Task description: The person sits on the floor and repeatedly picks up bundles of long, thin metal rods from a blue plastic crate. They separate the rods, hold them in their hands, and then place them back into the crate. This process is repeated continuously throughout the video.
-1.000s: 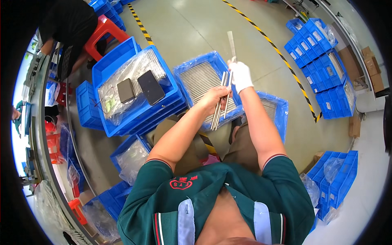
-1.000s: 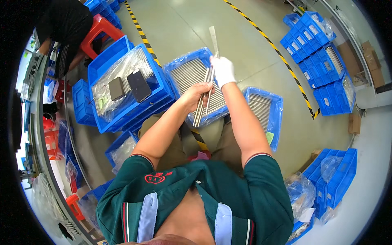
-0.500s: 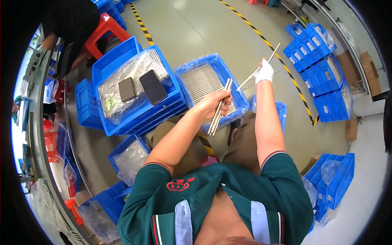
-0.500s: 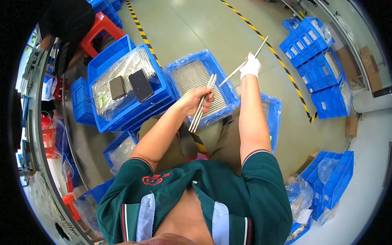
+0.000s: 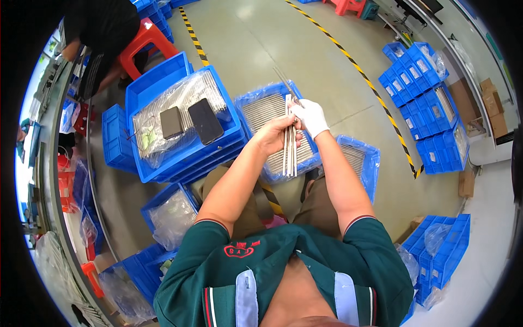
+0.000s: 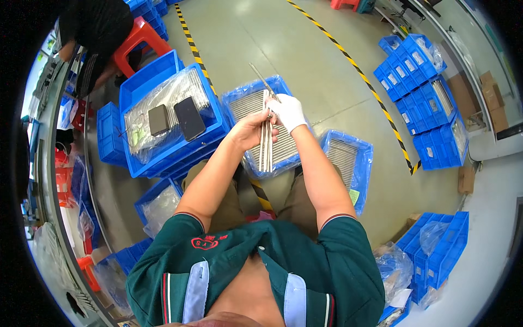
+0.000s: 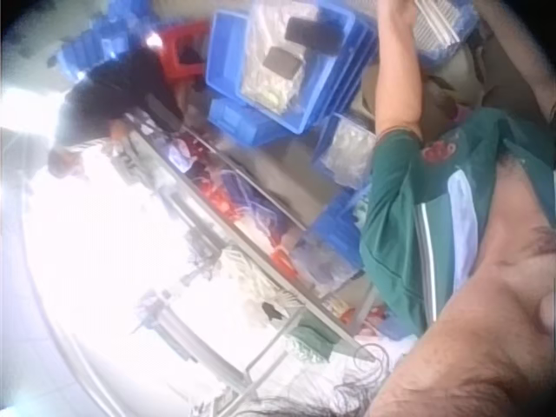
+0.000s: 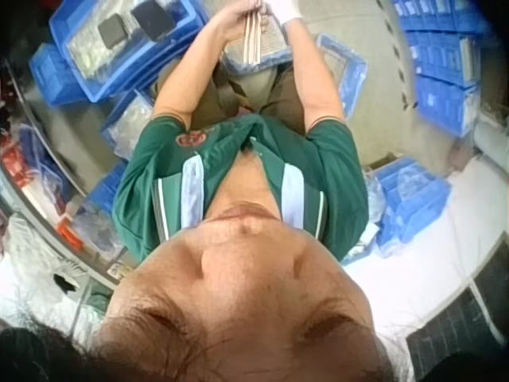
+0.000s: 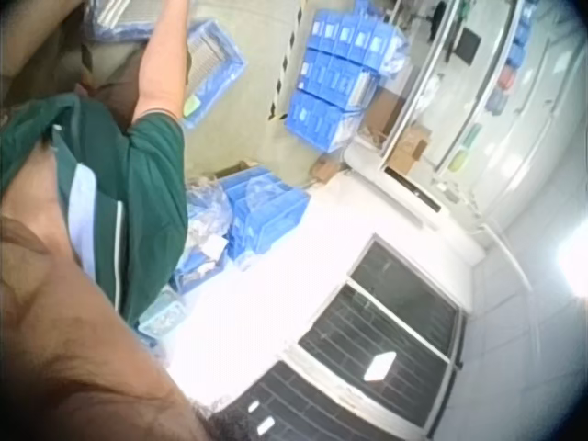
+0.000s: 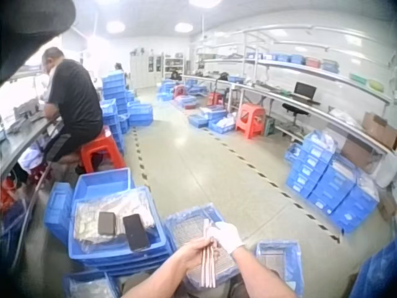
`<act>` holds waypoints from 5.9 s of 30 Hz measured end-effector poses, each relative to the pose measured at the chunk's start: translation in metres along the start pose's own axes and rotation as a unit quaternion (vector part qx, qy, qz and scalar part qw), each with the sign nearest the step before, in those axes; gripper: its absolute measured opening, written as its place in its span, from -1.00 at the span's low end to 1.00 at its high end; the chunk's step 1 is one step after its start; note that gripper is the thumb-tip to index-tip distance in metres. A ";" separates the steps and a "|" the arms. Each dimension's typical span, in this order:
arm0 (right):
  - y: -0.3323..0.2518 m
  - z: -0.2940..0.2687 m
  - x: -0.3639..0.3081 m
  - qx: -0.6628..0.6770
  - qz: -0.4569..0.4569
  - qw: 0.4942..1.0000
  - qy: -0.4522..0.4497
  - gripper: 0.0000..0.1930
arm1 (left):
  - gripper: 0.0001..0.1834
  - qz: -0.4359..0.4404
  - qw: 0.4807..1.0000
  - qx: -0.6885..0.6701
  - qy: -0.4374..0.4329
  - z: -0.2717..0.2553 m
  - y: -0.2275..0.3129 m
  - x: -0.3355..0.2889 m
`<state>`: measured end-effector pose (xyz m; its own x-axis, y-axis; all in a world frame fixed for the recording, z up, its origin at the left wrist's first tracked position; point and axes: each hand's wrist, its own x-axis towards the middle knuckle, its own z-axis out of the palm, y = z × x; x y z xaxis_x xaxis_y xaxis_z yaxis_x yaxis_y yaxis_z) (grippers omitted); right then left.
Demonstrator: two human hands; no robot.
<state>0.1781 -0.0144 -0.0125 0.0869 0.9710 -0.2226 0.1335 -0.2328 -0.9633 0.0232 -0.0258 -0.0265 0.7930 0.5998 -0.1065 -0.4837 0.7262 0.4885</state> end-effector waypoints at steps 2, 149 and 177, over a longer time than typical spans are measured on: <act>-0.001 0.002 0.000 0.025 0.010 0.999 -0.024 -0.73 | -0.73 0.002 0.999 -0.033 -0.015 -0.004 0.000 0.000; 0.185 0.018 0.145 -0.569 -0.305 0.728 -0.229 -0.50 | -0.70 0.008 0.789 0.614 -0.019 0.047 -0.006 -0.044; 0.195 0.057 0.135 -0.519 -0.349 0.765 -0.152 -0.90 | -0.75 0.013 0.801 0.599 -0.005 0.046 -0.014 -0.036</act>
<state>0.1596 0.0743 -0.2392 -0.5762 0.8091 0.1152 0.7685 0.5844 -0.2604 0.0186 -0.0735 0.0102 0.7944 0.6024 -0.0778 0.1968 -0.1342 0.9712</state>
